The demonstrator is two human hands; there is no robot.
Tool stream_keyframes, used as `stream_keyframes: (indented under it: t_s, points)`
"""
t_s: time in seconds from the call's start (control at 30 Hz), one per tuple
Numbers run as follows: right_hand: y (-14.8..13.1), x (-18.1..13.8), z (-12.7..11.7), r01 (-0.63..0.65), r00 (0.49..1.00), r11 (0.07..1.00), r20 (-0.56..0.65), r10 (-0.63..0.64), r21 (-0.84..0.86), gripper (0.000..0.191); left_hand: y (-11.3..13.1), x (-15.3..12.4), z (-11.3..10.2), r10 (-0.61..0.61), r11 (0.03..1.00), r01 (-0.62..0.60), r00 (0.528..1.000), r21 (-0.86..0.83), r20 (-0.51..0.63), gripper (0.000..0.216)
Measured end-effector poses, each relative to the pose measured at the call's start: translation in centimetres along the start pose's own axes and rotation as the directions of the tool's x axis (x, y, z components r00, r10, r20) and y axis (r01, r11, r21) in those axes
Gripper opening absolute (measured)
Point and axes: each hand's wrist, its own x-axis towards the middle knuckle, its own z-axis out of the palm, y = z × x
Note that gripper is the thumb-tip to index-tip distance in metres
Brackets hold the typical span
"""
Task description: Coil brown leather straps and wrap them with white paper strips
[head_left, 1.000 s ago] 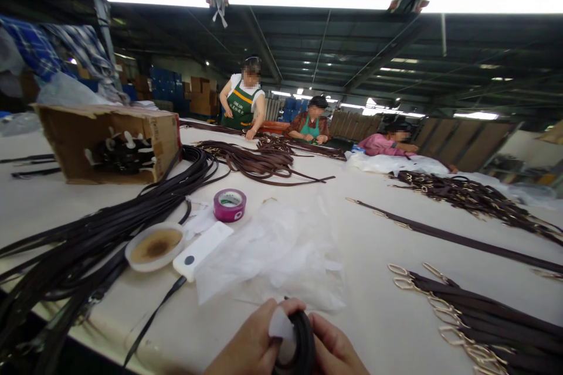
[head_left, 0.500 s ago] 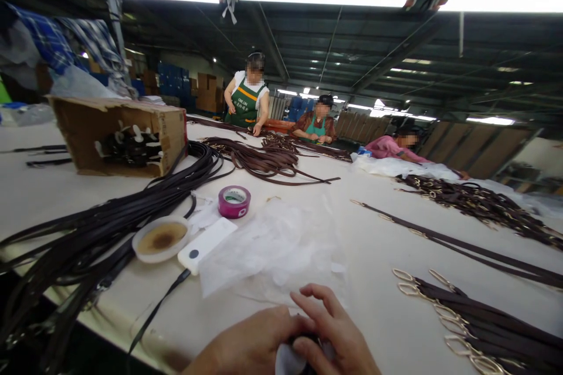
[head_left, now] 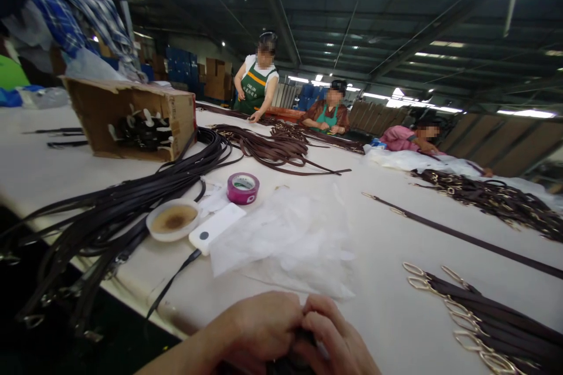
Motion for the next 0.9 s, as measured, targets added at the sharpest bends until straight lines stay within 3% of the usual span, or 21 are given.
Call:
stream_keyframes:
  t_s: [0.1,0.17,0.27,0.33,0.4,0.53,0.67,0.8,0.9]
  points:
    - [0.0,-0.9,0.0,-0.076,0.997,0.996,-0.034,0.075,-0.043,0.014,0.5,-0.2,-0.2,-0.015,0.986,0.012,1.000,0.165,0.019,0.021]
    - [0.5,-2.2,-0.2,-0.230,0.972,0.970,-0.070,0.225,-0.083,0.009,0.8,-0.5,-0.3,-0.016,0.969,0.023,0.999,0.248,-0.030,0.026]
    - [1.5,-4.2,-0.5,-0.508,0.861,0.856,-0.079,0.502,-0.097,0.010,0.9,-0.8,0.0,-0.065,0.964,0.087,0.993,0.251,-0.095,0.032]
    - [1.8,-5.0,-0.7,-0.592,0.802,0.803,0.044,0.595,-0.070,0.012,1.0,-0.9,0.3,-0.090,0.963,0.110,0.992,0.244,-0.091,0.035]
    - [1.7,-5.3,-1.0,-0.596,0.791,0.801,0.129,0.598,-0.063,0.009,1.1,-0.9,0.5,-0.110,0.957,0.131,0.989,0.258,-0.095,0.039]
    - [1.1,-4.9,-2.0,-0.482,0.850,0.870,0.186,0.492,-0.102,0.012,1.4,-0.7,0.3,-0.134,0.941,0.152,0.988,0.303,-0.080,0.039]
    - [0.8,-4.2,-3.5,-0.415,0.856,0.903,0.288,0.430,-0.114,0.014,1.5,-0.5,-0.1,-0.137,0.938,0.157,0.987,0.309,-0.085,0.045]
    - [1.2,-4.2,-3.6,-0.318,0.892,0.920,0.257,0.372,-0.230,0.017,1.7,-0.4,-0.1,-0.153,0.921,0.174,0.984,0.348,-0.089,0.051]
    - [1.7,-4.9,-2.5,-0.359,0.889,0.906,0.214,0.406,-0.227,0.022,2.1,-0.4,-0.1,-0.162,0.910,0.176,0.984,0.375,-0.069,0.052]
